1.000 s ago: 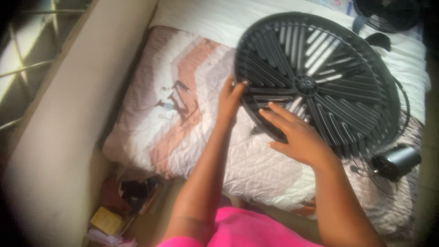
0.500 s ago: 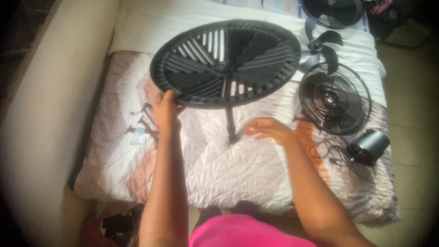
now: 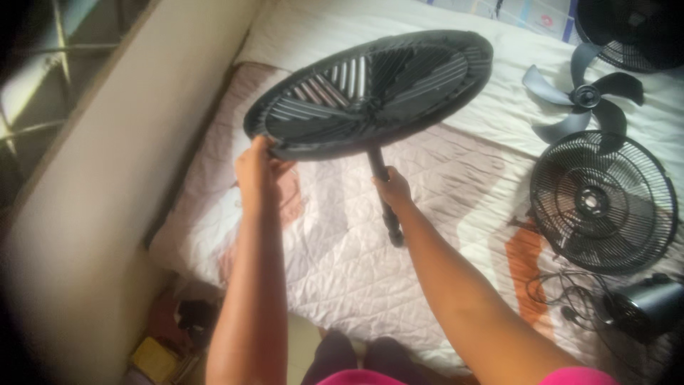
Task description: The person assembles a standing fan by inserting a metal pole into the fan base and securing it. They then attach a circular fan guard to the pole and tighten a central nut to hold it in place.
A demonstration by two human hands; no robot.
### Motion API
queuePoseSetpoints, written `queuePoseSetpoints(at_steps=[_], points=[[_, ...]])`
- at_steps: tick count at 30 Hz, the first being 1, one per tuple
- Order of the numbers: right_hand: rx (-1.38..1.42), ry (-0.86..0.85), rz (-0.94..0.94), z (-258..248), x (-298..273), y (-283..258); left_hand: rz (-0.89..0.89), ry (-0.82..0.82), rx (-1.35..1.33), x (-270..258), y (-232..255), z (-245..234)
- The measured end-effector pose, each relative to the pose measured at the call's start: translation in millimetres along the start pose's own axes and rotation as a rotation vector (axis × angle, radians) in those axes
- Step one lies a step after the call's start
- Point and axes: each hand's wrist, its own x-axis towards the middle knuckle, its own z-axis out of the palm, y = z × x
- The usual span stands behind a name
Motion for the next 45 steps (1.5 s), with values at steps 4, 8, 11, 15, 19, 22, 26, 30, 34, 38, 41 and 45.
queuePoseSetpoints(at_steps=[4,8,11,15,19,22,26,30,34,38,41,45], points=[[-0.128,0.024,0.015,-25,-22,29,-0.111,-0.055,0.033,18,-22,-1],[-0.213,0.043,0.064,-34,-31,105,-0.249,-0.104,0.023,51,-105,-2],[-0.251,0.038,0.161,-35,-36,158,-0.365,-0.084,0.051,70,-167,1],[-0.206,-0.032,0.322,-33,-43,204,-0.366,-0.173,0.023,67,-230,-14],[-0.013,-0.071,0.290,-28,-44,225,-0.403,-0.061,0.123,55,-238,-20],[0.317,-0.083,0.277,-28,-39,229,-0.367,-0.145,0.185,35,-215,-24],[0.795,0.032,0.208,-45,-38,202,-0.448,-0.182,0.137,19,-202,-29],[0.876,0.091,0.395,-63,-57,148,-0.468,-0.253,0.007,12,-222,-58],[0.939,-0.178,0.368,-52,-80,86,-0.473,-0.234,-0.152,4,-241,-89],[0.784,-0.395,0.342,-22,-96,34,-0.447,-0.142,-0.238,-9,-246,-117],[0.689,-0.518,0.309,3,-104,0,-0.358,-0.107,-0.293,-15,-244,-144],[0.624,-0.667,0.254,42,-105,-33,-0.313,0.043,-0.368,-12,-251,-181]])
